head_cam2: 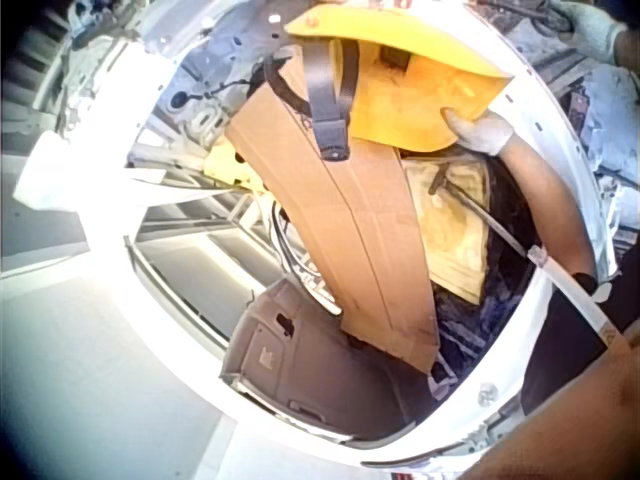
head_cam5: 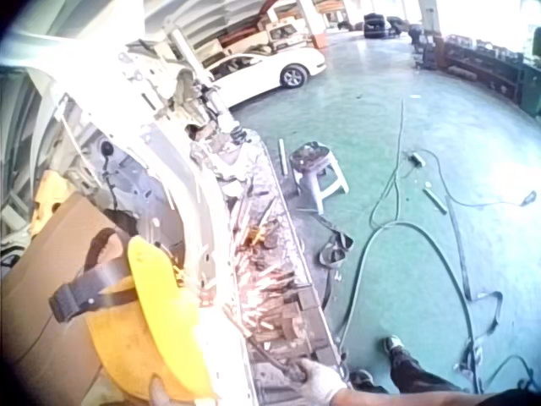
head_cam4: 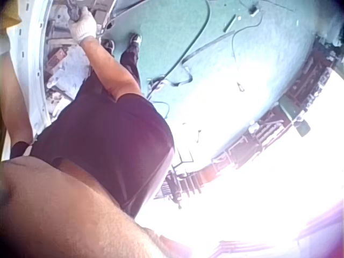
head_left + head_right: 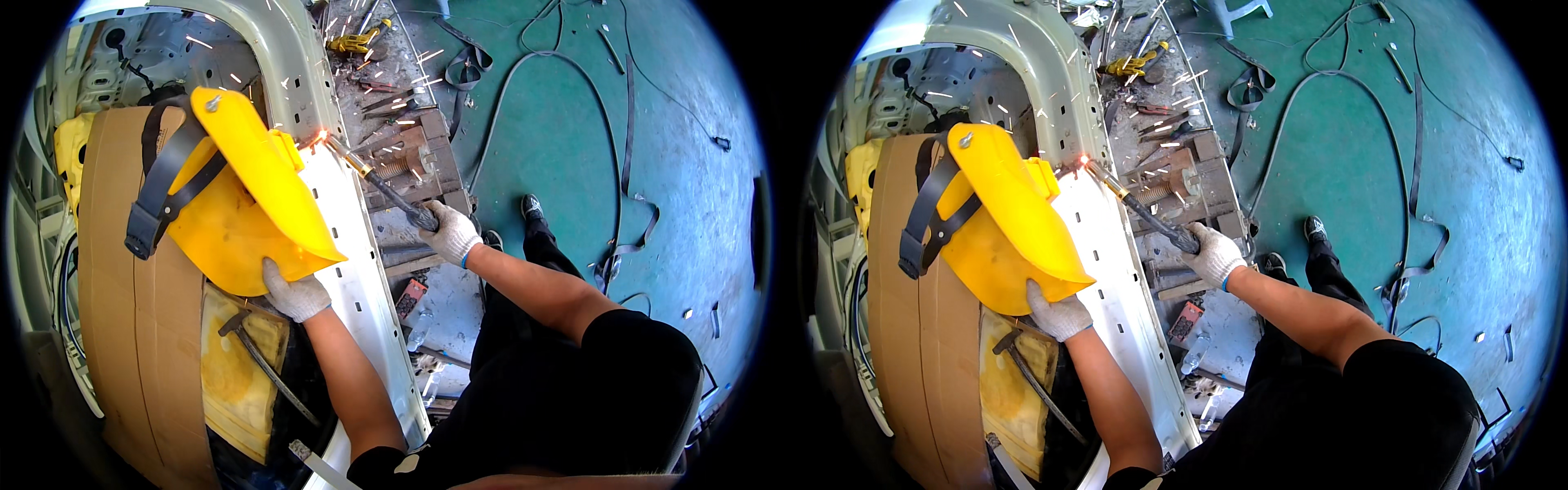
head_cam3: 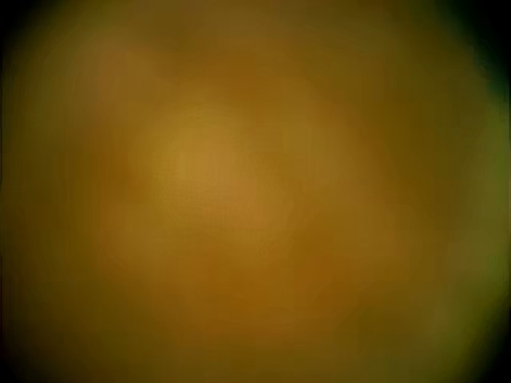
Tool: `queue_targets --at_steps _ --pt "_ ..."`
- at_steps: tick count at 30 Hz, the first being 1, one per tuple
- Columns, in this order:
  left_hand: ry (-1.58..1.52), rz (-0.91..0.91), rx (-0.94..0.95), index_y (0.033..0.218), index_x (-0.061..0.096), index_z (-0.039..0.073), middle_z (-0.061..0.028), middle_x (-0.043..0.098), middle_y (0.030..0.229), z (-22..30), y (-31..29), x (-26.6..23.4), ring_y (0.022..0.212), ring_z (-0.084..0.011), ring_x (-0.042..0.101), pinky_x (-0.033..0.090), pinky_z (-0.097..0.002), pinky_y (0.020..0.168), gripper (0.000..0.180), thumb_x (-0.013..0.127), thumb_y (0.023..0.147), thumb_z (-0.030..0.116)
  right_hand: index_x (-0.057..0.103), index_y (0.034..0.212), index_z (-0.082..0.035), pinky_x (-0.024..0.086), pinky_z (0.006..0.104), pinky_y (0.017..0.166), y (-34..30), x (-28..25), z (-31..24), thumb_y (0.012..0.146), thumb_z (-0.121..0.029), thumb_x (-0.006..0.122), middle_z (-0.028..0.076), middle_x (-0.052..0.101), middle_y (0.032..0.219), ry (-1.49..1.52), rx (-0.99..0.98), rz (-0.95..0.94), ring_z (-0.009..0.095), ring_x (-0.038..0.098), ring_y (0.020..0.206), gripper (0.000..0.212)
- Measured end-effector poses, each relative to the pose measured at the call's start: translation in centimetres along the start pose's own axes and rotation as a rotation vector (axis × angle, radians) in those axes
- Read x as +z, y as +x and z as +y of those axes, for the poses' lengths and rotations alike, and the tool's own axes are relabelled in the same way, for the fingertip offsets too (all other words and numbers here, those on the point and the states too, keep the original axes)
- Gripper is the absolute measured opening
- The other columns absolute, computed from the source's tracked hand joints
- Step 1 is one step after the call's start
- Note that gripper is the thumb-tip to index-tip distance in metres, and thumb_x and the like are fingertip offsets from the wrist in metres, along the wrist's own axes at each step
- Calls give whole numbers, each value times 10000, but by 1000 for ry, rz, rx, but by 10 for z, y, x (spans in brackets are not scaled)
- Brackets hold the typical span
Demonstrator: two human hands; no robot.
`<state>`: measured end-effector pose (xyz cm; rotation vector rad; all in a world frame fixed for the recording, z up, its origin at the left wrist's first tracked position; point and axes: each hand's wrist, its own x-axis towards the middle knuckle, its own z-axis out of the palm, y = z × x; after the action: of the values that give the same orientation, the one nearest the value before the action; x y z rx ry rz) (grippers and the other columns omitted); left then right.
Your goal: The person welds a white metal car frame using a welding torch and a yellow face shield for eye protection. They repeatedly weld along the frame's edge, pause to hammer the welds, and continue welding while holding the shield in front of their face.
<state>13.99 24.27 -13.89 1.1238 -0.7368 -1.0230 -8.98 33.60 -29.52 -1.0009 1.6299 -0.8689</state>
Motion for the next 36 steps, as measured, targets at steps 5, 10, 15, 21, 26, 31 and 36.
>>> queue_targets --at_steps 5,10,15,21,26,31,36 --pt "17 21 -24 1503 469 -36 -190 558 1457 2 1 -2 1350 -350 547 448 -494 1143 619 655 1006 281 643 1294 -60 544 477 962 0 -4 -5 867 -246 750 231 707 1177 -41 20 -14 426 672 1123 478" --pt "202 0 24 1466 506 -61 -187 568 1432 4 -4 -2 1307 -335 565 477 -458 1113 575 647 1011 261 643 1286 -56 546 479 957 -1 -6 -6 864 -242 751 233 706 1175 -21 15 -19 431 672 1119 474" --pt "271 -92 121 1424 540 -83 -194 607 1380 1 -11 8 1224 -330 616 517 -427 1060 536 644 1011 243 644 1275 -52 548 472 948 3 2 5 862 -238 754 240 710 1159 -8 -11 -8 428 679 1106 466" --pt "317 -139 177 1406 546 -93 -205 618 1369 -6 -13 8 1194 -324 634 535 -417 1029 504 650 1004 192 652 1248 -46 548 463 935 1 -4 -4 871 -241 759 239 719 1120 2 34 -39 426 687 1078 437" --pt "339 -124 180 1409 542 -94 -203 620 1367 -5 -11 6 1195 -325 636 539 -419 1022 500 650 1003 179 651 1248 -52 549 455 933 2 -1 0 876 -231 759 236 720 1111 17 24 -18 425 689 1067 426" --pt "237 -91 122 1437 522 -92 -208 613 1391 1 -11 10 1209 -311 632 532 -413 1028 528 650 1009 189 641 1294 -60 549 452 940 1 -3 -2 880 -225 759 235 721 1110 43 12 -7 417 693 1068 462" --pt "703 -73 305 1429 542 -63 -182 608 1408 18 10 -15 1253 -308 611 516 -408 1056 458 544 1068 218 641 1300 -62 546 465 946 2 -2 0 880 -227 751 238 721 1111 25 4 -32 423 689 1076 465"
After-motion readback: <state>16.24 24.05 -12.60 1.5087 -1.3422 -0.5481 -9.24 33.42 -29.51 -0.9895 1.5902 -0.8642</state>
